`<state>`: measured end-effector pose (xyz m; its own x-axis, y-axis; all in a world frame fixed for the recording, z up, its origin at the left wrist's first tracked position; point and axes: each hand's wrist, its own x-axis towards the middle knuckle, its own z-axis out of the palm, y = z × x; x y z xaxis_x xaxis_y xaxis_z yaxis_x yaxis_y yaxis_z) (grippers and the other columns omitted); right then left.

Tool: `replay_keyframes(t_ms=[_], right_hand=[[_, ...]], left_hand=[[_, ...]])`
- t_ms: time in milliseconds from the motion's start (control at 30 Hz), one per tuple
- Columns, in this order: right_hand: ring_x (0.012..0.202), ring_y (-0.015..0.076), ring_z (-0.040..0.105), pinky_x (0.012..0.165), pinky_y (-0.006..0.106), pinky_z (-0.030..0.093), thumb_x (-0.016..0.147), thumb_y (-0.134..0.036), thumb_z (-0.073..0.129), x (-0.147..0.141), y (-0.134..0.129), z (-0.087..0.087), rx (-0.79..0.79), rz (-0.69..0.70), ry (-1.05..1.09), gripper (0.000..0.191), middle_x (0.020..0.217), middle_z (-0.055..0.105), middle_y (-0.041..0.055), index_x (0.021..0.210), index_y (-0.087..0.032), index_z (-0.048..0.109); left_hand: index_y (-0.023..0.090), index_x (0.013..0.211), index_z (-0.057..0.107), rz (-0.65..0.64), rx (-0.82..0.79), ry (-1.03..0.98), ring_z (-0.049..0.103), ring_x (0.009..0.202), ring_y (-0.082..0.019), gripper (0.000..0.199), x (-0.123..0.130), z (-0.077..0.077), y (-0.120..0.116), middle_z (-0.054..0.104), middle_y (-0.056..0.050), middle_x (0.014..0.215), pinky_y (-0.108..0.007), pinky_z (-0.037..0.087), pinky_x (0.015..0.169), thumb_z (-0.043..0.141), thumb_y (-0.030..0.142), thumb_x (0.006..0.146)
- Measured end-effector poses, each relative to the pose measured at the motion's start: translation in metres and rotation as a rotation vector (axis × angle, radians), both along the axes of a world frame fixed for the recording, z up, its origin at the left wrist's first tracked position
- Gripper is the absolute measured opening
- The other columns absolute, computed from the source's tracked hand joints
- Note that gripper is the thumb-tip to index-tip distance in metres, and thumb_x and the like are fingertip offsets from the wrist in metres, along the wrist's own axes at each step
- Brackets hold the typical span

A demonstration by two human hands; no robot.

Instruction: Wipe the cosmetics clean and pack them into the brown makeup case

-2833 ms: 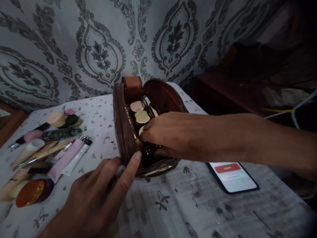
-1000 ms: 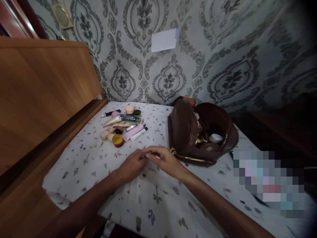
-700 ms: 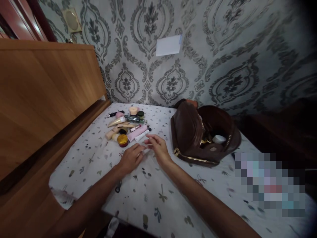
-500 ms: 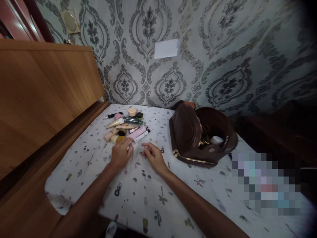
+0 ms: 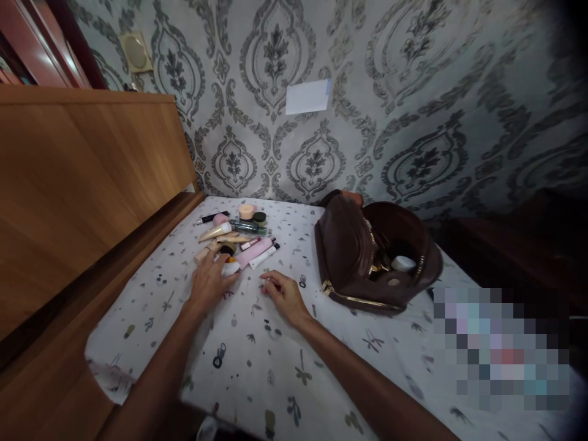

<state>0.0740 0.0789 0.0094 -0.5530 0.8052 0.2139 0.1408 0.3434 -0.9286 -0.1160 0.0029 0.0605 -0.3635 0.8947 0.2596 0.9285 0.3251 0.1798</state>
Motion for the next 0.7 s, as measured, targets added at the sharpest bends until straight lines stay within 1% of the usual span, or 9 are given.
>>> replay_keyframes(t_ms=[67,133,233,267,300,367,467,600,700], right_hand=[[0.057,0.0127,0.055,0.058,0.023,0.041,0.086,-0.028,0.048,0.0,0.0,0.001,-0.006,0.007,0.004,0.025,0.067,0.067,0.0005,0.097,-0.016,0.066],[0.057,0.0128,0.055,0.057,0.023,0.041,0.085,-0.028,0.048,0.0,-0.001,0.002,-0.013,0.009,0.004,0.025,0.067,0.067,0.0008,0.096,-0.016,0.066],[0.058,0.0131,0.056,0.058,0.024,0.041,0.085,-0.028,0.047,0.0,-0.001,0.003,-0.022,0.012,0.009,0.025,0.067,0.067,0.0012,0.095,-0.015,0.066],[0.058,0.0131,0.056,0.058,0.024,0.041,0.085,-0.028,0.047,0.0,-0.001,0.003,-0.024,0.011,0.012,0.025,0.067,0.067,0.0012,0.095,-0.015,0.066],[0.057,0.0131,0.055,0.057,0.024,0.041,0.085,-0.028,0.047,0.0,-0.001,0.002,-0.026,0.01,0.014,0.025,0.067,0.067,0.0012,0.095,-0.016,0.066],[0.057,0.0132,0.055,0.056,0.024,0.04,0.085,-0.028,0.047,-0.001,0.0,0.001,-0.025,0.006,0.011,0.025,0.066,0.067,0.0011,0.095,-0.016,0.067],[0.058,0.0136,0.056,0.056,0.024,0.04,0.085,-0.027,0.047,-0.001,0.0,0.0,-0.021,0.003,0.004,0.026,0.066,0.067,0.0013,0.096,-0.015,0.067],[0.058,0.0135,0.056,0.057,0.024,0.04,0.085,-0.027,0.047,-0.001,-0.001,0.002,-0.016,0.005,0.025,0.025,0.066,0.067,0.0012,0.096,-0.016,0.067],[0.058,0.0131,0.056,0.058,0.024,0.04,0.086,-0.027,0.047,0.0,-0.001,0.003,-0.006,0.003,0.035,0.024,0.066,0.066,0.0007,0.094,-0.016,0.067]], left_hand=[[0.026,0.123,0.063,-0.082,0.019,-0.037,0.053,0.125,-0.032,0.044,-0.004,-0.004,0.001,0.046,-0.01,0.146,-0.041,0.051,0.095,0.068,0.044,0.083],[0.027,0.13,0.058,-0.126,0.033,-0.08,0.052,0.127,-0.033,0.052,-0.007,-0.007,0.001,0.042,-0.01,0.15,-0.042,0.049,0.097,0.07,0.043,0.082],[0.027,0.14,0.048,-0.121,0.119,-0.162,0.054,0.125,-0.032,0.066,-0.008,-0.008,0.002,0.048,-0.01,0.143,-0.041,0.05,0.094,0.071,0.046,0.081],[0.026,0.139,0.049,-0.11,0.176,-0.19,0.055,0.121,-0.031,0.062,-0.008,-0.007,0.002,0.053,-0.01,0.137,-0.04,0.051,0.092,0.068,0.046,0.083],[0.025,0.134,0.053,-0.107,0.237,-0.216,0.058,0.117,-0.029,0.052,-0.008,-0.004,0.002,0.058,-0.009,0.13,-0.039,0.051,0.09,0.063,0.045,0.087],[0.023,0.117,0.062,-0.139,0.343,-0.259,0.061,0.107,-0.025,0.031,-0.01,0.002,0.004,0.064,-0.008,0.115,-0.036,0.05,0.086,0.051,0.041,0.095],[0.022,0.098,0.066,-0.226,0.424,-0.27,0.063,0.098,-0.023,0.023,-0.017,0.015,0.013,0.068,-0.006,0.104,-0.033,0.05,0.081,0.047,0.035,0.096],[0.02,0.1,0.065,-0.244,0.508,-0.203,0.062,0.096,-0.024,0.017,-0.034,0.035,0.04,0.068,-0.007,0.103,-0.034,0.049,0.081,0.053,0.028,0.09],[0.02,0.104,0.065,-0.231,0.534,-0.157,0.061,0.096,-0.023,0.021,-0.051,0.049,0.067,0.068,-0.006,0.103,-0.034,0.048,0.085,0.049,0.022,0.09]])
